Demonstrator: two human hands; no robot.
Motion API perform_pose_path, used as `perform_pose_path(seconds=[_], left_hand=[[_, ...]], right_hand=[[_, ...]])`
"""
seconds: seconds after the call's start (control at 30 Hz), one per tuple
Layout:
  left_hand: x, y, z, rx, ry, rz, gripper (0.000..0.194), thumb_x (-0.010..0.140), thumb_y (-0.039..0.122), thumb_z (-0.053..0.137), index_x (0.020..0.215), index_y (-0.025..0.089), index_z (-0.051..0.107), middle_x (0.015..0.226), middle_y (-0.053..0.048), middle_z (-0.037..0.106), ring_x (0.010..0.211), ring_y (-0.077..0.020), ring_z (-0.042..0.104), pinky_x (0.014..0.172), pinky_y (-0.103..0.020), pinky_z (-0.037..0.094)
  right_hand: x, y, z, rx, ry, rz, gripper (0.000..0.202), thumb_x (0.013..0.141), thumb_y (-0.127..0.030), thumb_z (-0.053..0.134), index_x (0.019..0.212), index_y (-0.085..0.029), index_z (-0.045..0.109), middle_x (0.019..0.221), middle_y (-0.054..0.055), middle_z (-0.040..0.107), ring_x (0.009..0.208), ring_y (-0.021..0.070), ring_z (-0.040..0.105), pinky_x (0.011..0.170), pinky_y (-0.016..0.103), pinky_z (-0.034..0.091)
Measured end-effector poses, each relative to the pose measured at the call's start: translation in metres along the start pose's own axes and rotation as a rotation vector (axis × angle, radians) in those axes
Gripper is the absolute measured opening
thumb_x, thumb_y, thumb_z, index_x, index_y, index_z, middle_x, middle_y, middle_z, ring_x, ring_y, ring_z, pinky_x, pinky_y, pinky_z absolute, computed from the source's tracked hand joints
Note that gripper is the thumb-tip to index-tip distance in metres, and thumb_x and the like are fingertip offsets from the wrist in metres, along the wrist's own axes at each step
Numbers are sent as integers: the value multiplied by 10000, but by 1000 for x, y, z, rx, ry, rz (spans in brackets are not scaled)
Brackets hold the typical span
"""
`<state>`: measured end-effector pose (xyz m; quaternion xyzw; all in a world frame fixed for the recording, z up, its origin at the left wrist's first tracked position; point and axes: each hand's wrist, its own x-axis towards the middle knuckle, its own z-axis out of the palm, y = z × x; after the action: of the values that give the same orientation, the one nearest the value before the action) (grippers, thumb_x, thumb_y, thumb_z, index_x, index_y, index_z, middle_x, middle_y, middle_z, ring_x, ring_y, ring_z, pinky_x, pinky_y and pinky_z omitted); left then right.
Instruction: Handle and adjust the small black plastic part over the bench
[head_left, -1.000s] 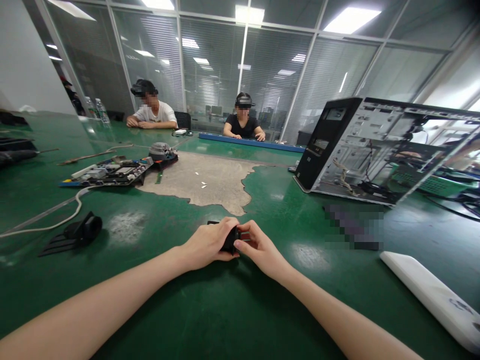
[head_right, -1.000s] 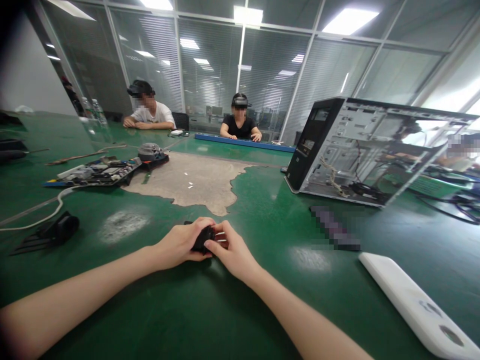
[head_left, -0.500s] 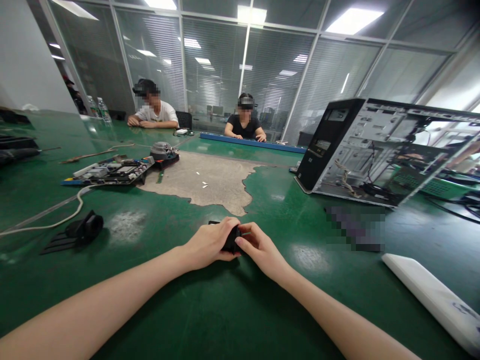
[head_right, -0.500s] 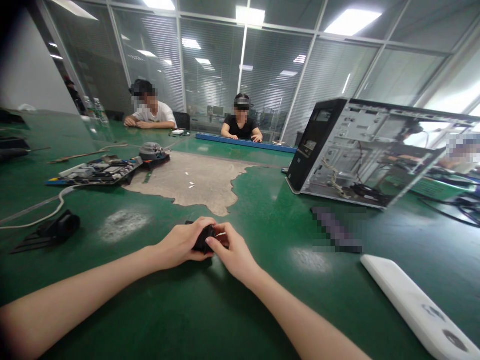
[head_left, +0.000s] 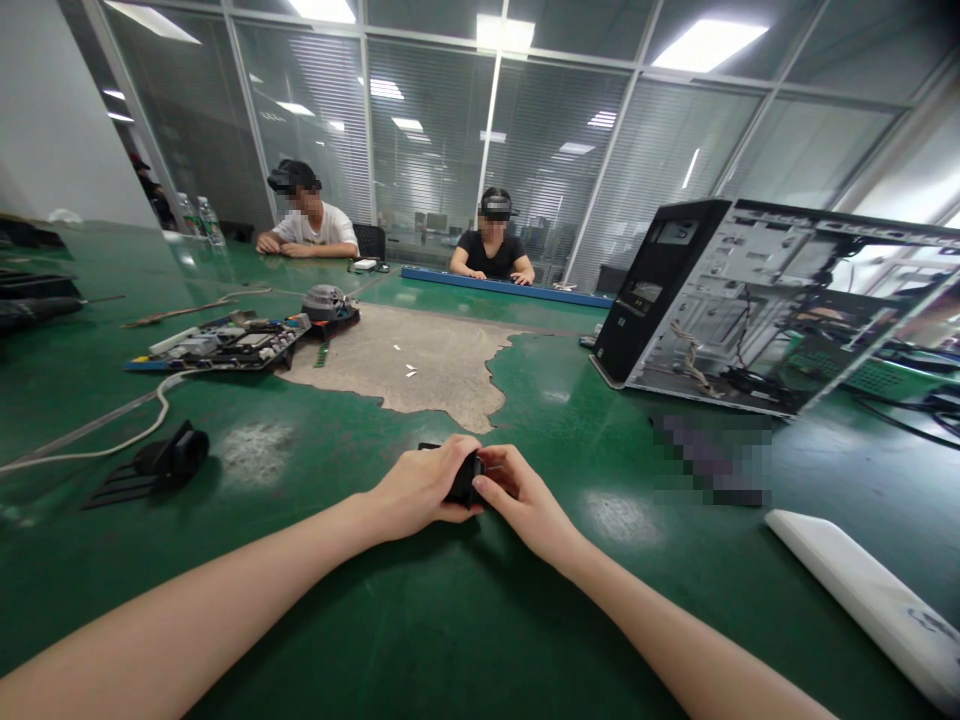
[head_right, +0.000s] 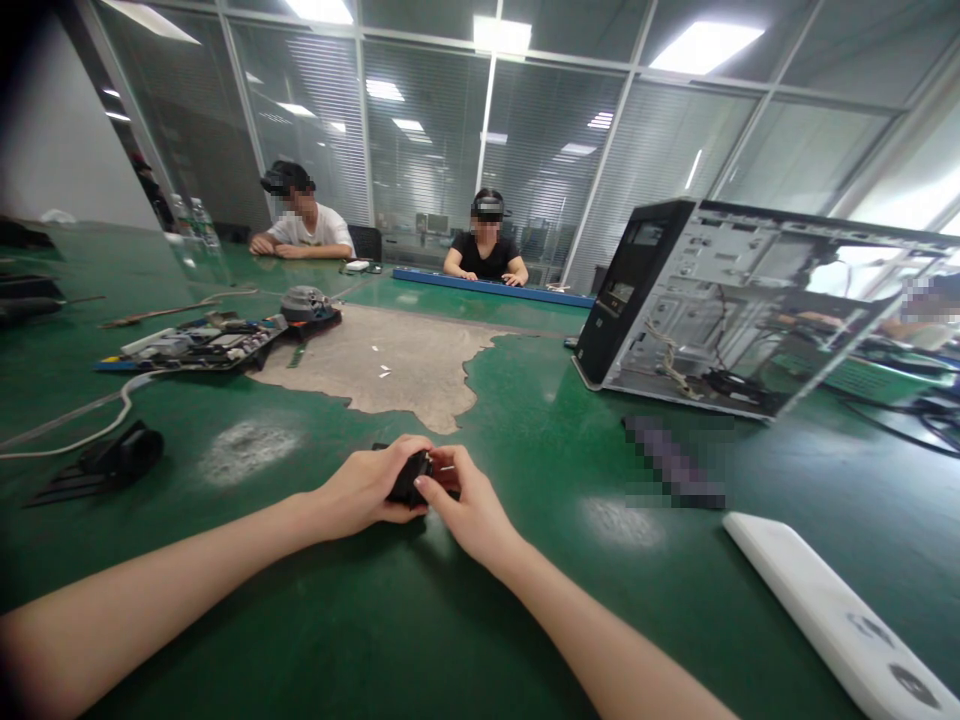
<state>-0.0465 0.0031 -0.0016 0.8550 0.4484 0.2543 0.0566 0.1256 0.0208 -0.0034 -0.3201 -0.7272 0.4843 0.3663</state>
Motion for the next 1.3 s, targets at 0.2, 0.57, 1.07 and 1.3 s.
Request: perform_pose_path(seconds=[0.2,0.57,1.07,1.3], left_hand=[[-1,-1,0,-4,-9,-3,584,704,299,608,1173,240,264,1126,-54,511,874,-235,597,693,-329,469],[0,0,0,7,-5,4,566,724,338,602,1166,229,266,1121,-58,511,864,-238,598,680,-332,474],[1,0,0,10,-4,1,563,723,347,602,1162,226,269,1114,-61,511,854,-236,596,673,-331,474],[-1,-2,1,10,-6,5,597,701,293,623,1168,225,258,1131,-58,507,879,-240,593,691,-331,476]], right_hand=[[-5,-2,-1,-79,-37,-99,207,783,-235,551,968,-219,459,950,23,548,917,163,552,864,346,441],[-1,-1,-2,-132,-8,-73,183,805,-234,505,979,-200,460,961,39,553,910,166,560,860,362,437],[-2,0,-1,-162,15,-87,186,805,-225,504,983,-201,457,963,40,552,891,160,560,840,358,447],[-6,-2,-3,-209,-9,-182,187,796,-206,521,975,-218,470,948,20,530,916,152,545,855,319,438]])
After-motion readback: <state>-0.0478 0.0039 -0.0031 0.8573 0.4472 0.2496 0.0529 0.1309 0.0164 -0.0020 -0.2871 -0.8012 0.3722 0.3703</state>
